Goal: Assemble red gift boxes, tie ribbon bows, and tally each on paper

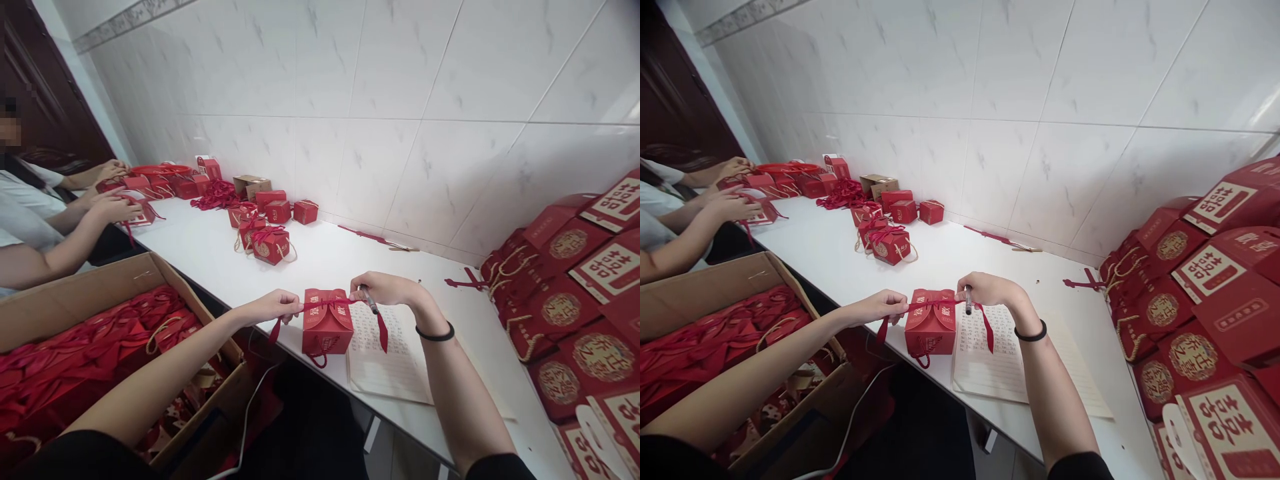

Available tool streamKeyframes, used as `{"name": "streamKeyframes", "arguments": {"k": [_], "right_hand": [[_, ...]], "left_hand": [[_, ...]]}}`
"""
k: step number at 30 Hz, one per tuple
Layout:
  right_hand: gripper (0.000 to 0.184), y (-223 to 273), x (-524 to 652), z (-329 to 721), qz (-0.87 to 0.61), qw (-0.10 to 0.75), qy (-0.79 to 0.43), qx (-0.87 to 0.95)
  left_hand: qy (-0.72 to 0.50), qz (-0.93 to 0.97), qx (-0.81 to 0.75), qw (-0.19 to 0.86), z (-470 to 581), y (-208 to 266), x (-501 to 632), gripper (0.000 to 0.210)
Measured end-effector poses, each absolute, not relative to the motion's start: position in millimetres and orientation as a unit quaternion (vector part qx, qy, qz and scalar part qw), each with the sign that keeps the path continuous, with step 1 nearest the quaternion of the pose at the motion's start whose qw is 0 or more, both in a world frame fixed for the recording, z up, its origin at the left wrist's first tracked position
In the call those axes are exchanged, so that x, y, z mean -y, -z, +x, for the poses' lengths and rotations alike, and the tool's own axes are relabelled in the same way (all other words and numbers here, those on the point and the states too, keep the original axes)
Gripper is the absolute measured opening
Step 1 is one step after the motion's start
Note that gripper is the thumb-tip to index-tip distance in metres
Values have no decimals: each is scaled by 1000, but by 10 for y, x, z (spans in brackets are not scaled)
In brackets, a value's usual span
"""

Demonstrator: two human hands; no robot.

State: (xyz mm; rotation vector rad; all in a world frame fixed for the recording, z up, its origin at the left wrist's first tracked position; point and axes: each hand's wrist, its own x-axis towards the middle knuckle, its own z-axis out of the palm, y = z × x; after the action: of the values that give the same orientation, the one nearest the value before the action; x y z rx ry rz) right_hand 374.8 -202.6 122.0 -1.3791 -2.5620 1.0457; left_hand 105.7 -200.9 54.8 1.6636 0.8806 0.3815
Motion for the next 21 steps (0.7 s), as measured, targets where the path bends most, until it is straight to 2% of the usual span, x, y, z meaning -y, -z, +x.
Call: {"name": "streamKeyframes", "arguments": {"k": [5,15,21], "right_hand": [[13,-1221,2004,3843,-417,12,-336,844],[17,-1195,2015,3742,-530,-89,-288,792],[13,-1192,2036,3694,-555,-100,-270,781]], "left_hand": [[-164,711,-371,575,1036,-501,1983,47],[-159,725,-375,555,1002,-527,1970,49],[-158,735,-379,540,965,-556,1990,49]]}}
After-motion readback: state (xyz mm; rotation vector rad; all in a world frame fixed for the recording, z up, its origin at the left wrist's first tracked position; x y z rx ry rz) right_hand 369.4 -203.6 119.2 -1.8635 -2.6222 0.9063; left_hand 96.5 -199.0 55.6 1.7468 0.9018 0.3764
